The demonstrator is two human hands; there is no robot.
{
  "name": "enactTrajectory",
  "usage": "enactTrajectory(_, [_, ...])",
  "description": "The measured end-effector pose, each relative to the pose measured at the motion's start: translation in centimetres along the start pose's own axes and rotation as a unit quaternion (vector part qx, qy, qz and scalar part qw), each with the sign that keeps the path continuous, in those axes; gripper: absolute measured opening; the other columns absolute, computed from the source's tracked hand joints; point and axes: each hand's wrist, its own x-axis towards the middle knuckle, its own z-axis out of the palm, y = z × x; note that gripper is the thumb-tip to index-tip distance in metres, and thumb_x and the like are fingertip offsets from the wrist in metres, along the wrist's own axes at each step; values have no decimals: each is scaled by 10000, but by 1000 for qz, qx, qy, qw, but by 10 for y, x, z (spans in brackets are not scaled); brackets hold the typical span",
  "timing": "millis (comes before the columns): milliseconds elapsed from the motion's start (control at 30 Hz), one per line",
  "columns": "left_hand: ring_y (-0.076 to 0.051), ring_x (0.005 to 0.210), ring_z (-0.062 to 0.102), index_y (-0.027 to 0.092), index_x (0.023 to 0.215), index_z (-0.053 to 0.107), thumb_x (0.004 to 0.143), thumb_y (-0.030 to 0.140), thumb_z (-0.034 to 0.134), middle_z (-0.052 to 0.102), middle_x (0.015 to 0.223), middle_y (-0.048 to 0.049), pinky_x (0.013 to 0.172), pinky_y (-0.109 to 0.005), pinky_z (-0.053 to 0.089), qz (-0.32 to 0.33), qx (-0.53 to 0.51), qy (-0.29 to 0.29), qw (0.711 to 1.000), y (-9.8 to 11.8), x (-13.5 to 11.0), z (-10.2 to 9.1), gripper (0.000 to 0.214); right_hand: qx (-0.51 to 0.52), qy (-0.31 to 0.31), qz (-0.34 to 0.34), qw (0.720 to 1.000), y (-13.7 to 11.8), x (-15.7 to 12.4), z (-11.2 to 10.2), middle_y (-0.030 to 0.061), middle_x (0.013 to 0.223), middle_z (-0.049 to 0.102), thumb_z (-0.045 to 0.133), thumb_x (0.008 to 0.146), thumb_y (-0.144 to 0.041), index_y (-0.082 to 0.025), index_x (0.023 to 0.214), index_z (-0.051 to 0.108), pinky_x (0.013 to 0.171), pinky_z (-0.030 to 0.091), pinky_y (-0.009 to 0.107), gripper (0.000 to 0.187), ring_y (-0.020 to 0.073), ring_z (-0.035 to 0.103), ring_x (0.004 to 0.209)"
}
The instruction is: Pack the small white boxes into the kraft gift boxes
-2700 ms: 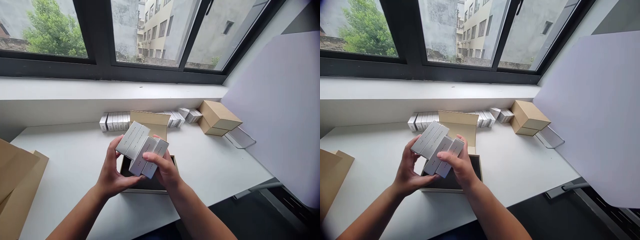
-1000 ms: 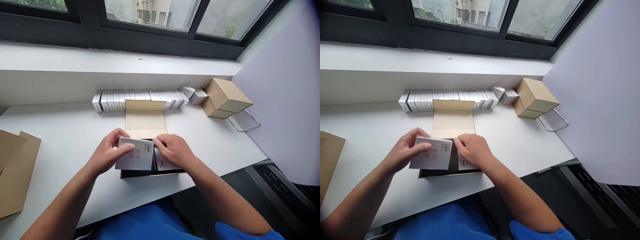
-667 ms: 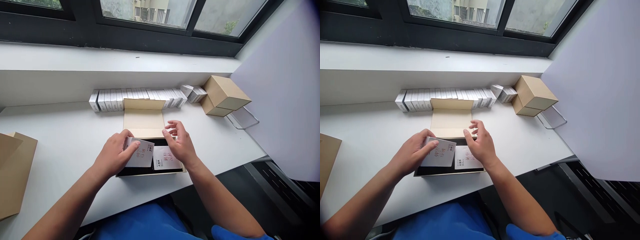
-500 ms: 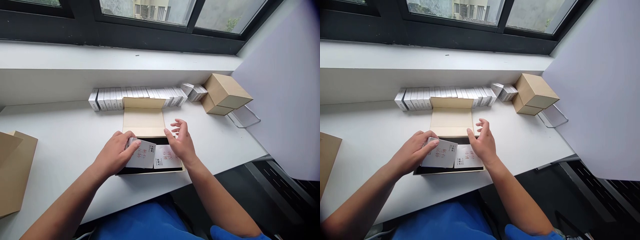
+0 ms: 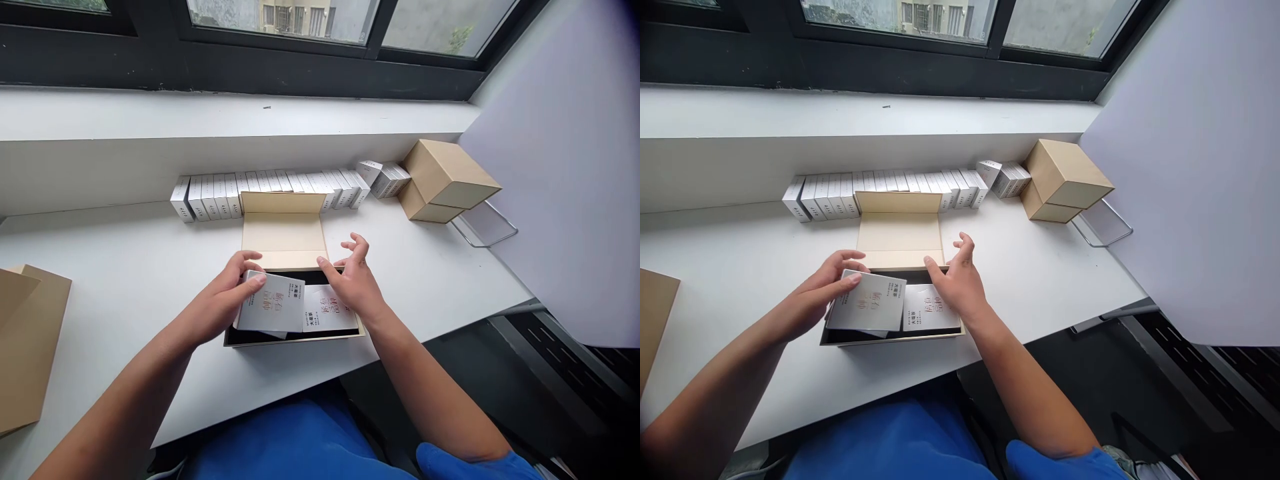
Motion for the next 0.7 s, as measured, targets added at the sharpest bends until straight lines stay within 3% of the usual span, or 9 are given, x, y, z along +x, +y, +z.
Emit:
enactTrajectory(100, [-239, 789, 638, 264, 1110, 639, 868, 628, 602, 673, 940, -65, 601, -307, 490, 21, -35, -13, 999, -1, 2, -3, 439, 4, -11, 5, 1000, -1, 0, -1, 222, 1560, 374, 573, 854, -676, -276, 1491, 146, 921, 521, 543, 865, 356, 634, 1155])
enactTrajectory(167, [-225, 690, 603, 262, 1044, 659, 900, 613, 565, 661, 809, -43, 569, -314, 480, 15, 1, -49, 999, 0, -1, -1, 391, 9, -17, 5, 1000, -1, 1, -1, 217, 1558, 381, 576, 856, -670, -283, 1492, 157, 934, 517, 547, 854, 361, 629, 1169])
enactTrajectory(233, [-239, 637, 588, 273, 1001, 678, 916, 572, 552, 647, 699, -25, 628, -381, 530, 15, 68, -40, 997, 2, -5, 2, 336, 12, -22, 2, 1000, 0, 1, -1, 214, 1559, 381, 582, 861, -658, -291, 1499, 158, 954, 508, 562, 849, 364, 626, 1173])
enactTrajectory(300, [-280, 709, 629, 278, 953, 693, 914, 490, 555, 679, 712, -33, 874, -531, 544, 54, 163, 3, 985, 2, -9, 6, 256, 12, -27, 0, 1000, 2, 1, -1, 213, 1562, 379, 582, 869, -652, -294, 1506, 158, 973, 499, 575, 844, 367, 622, 1180])
enactTrajectory(400, [-351, 1028, 646, 269, 971, 694, 877, 343, 541, 746, 995, -66, 1203, -687, 203, 163, 321, 32, 932, -3, -10, 9, 194, 14, -34, -1, 999, 4, 1, -1, 209, 1560, 385, 578, 875, -656, -290, 1509, 166, 984, 495, 577, 840, 370, 615, 1192])
enactTrajectory(433, [-356, 1102, 624, 268, 1006, 691, 882, 319, 523, 740, 1066, -68, 1228, -690, 112, 189, 361, 15, 913, -5, -9, 10, 215, 14, -36, -1, 999, 4, 1, -1, 205, 1557, 390, 576, 876, -658, -289, 1508, 171, 986, 495, 577, 836, 369, 612, 1197])
enactTrajectory(500, [-350, 1171, 592, 267, 1104, 681, 926, 348, 503, 726, 1135, -75, 1239, -681, 75, 213, 405, -32, 889, -8, -7, 13, 265, 8, -41, 2, 999, 3, 1, -2, 196, 1552, 401, 573, 877, -663, -287, 1504, 185, 998, 488, 579, 828, 369, 600, 1217])
enactTrajectory(633, [-348, 1296, 535, 276, 1332, 607, 922, 495, 585, 674, 1294, -96, 1264, -638, 106, 253, 398, -121, 873, -7, 2, 22, 465, -4, -52, 0, 999, 1, 2, -1, 178, 1542, 431, 567, 881, -664, -282, 1486, 245, 1028, 471, 574, 784, 361, 585, 1245])
enactTrajectory(700, [-326, 1259, 572, 277, 1299, 622, 915, 495, 601, 690, 1238, -86, 1281, -611, 105, 266, 375, -164, 873, -5, 7, 26, 442, -5, -50, -8, 999, 2, 2, -1, 173, 1533, 448, 574, 881, -652, -274, 1472, 279, 1049, 462, 558, 761, 356, 562, 1281])
